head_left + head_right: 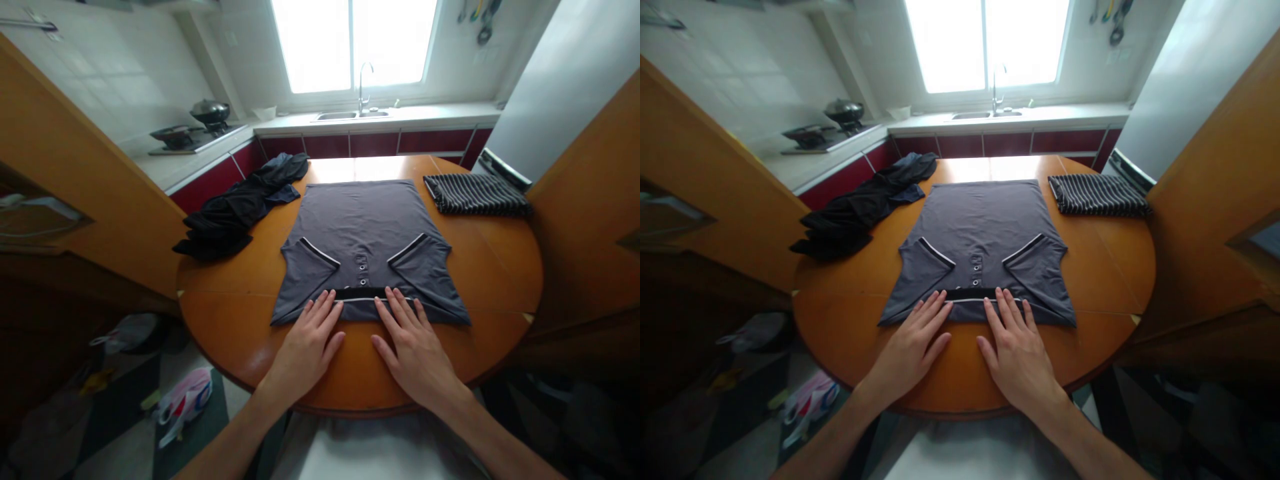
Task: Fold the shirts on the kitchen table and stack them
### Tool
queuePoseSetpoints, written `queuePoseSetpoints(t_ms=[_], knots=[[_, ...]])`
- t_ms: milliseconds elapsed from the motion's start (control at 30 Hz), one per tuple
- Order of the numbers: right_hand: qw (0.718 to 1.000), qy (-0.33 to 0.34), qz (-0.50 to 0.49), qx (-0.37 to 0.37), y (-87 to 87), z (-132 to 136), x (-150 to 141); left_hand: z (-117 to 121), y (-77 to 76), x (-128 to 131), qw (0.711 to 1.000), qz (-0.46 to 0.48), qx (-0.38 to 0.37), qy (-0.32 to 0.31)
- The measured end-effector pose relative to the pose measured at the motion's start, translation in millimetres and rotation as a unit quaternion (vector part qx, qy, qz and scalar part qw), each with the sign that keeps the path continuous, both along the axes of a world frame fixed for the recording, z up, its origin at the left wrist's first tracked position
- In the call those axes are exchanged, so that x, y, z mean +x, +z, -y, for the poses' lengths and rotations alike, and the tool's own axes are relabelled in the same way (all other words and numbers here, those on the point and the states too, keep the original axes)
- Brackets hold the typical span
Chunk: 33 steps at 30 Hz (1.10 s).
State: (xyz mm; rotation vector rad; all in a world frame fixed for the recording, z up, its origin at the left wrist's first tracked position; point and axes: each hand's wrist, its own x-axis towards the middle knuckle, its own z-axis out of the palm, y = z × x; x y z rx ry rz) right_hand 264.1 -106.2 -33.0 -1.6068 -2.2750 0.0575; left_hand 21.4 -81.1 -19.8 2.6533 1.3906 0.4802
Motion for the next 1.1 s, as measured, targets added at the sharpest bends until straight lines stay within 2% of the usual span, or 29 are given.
queuePoseSetpoints(t_ms=[367,533,633,800,933,1000,1100], knots=[[0.998,-0.047,0.020,0.034,-5.6,-4.0,17.1,1.4,-8.8,-12.8,0.997,-0.063,0.034,0.029],[0.996,-0.066,0.032,0.058,-7.9,-4.0,34.5,0.3,-17.5,-24.8,0.997,-0.041,0.044,0.053],[0.994,-0.064,0.032,0.088,-6.8,-4.6,49.6,0.0,-13.6,-32.3,0.997,-0.001,0.043,0.059],[0.993,0.001,0.007,0.116,3.1,-11.7,90.2,-5.8,6.9,-69.8,0.994,0.071,0.069,0.045],[0.992,0.085,0.017,0.090,4.7,-18.9,126.9,-16.1,15.0,-106.8,0.996,0.049,0.074,-0.005],[0.989,0.117,0.020,0.084,2.7,-21.2,140.1,-19.2,15.1,-115.1,0.997,0.028,0.056,-0.034],[0.984,0.151,0.017,0.088,1.8,-22.5,151.7,-20.2,15.0,-113.6,0.998,0.004,0.025,-0.061]])
